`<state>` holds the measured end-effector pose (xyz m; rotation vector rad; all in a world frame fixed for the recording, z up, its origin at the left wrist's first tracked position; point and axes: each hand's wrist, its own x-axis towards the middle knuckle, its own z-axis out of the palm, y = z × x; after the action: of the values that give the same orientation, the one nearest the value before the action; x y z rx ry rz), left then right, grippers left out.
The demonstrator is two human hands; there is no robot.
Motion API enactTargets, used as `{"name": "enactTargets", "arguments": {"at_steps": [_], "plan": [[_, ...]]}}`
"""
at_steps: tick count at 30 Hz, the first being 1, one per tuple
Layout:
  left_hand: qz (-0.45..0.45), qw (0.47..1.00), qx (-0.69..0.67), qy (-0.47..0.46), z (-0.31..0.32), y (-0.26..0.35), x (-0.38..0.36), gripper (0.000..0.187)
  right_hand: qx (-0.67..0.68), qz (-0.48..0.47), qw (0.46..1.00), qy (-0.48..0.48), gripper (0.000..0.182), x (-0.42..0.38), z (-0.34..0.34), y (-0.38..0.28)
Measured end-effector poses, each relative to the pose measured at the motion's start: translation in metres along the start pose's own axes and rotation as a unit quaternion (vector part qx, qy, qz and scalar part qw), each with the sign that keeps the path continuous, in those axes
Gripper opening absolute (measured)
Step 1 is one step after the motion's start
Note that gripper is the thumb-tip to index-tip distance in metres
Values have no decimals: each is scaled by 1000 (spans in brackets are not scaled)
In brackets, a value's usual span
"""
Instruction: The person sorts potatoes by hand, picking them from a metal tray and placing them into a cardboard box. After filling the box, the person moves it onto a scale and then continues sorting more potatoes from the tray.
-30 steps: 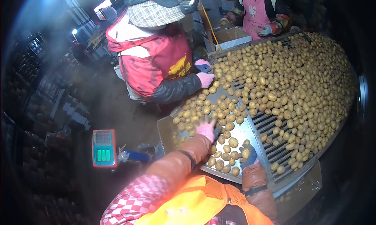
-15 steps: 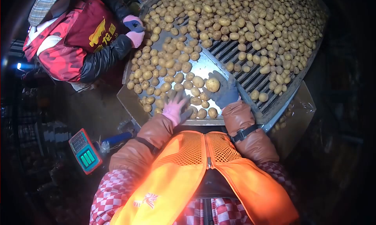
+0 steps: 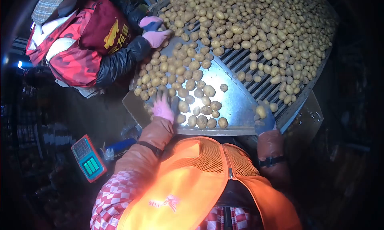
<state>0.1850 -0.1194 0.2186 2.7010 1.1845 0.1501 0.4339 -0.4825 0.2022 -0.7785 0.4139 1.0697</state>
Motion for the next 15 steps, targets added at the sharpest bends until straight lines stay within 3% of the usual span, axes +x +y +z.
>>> {"name": "enactTargets", "arguments": {"at_steps": [2, 4, 6, 8, 9, 10, 11, 12, 13, 15], "plan": [[54, 997, -37, 39, 7, 8, 44, 62, -8, -2, 1000, 26, 45, -8, 13, 9], [48, 997, -55, 23, 13, 27, 97, 66, -72, -36, 994, 79, 44, -7, 34, 26], [-57, 995, -78, -8, 7, 59, 138, 75, -142, -70, 982, 107, 44, -4, 59, 40], [-53, 990, -111, -63, 24, 78, 154, 79, -193, -80, 973, 100, 43, -11, 84, 43], [47, 977, -130, -165, 25, 80, 154, 86, -169, -56, 980, 94, 42, -17, 96, 40], [63, 984, 22, -164, 1, 107, 124, 85, -172, -55, 980, 89, 42, -12, 92, 39], [100, 979, 2, -178, 20, 100, 112, 82, -172, -53, 980, 82, 42, -3, 83, 40], [170, 977, 15, -130, 32, 89, 88, 78, -172, -50, 981, 74, 42, 3, 79, 41], [163, 977, 30, -136, 20, 89, 67, 78, -160, -49, 983, 75, 42, 4, 83, 41], [233, 971, 11, -41, 40, 58, 27, 72, -135, -48, 987, 78, 42, 1, 92, 38]]}}
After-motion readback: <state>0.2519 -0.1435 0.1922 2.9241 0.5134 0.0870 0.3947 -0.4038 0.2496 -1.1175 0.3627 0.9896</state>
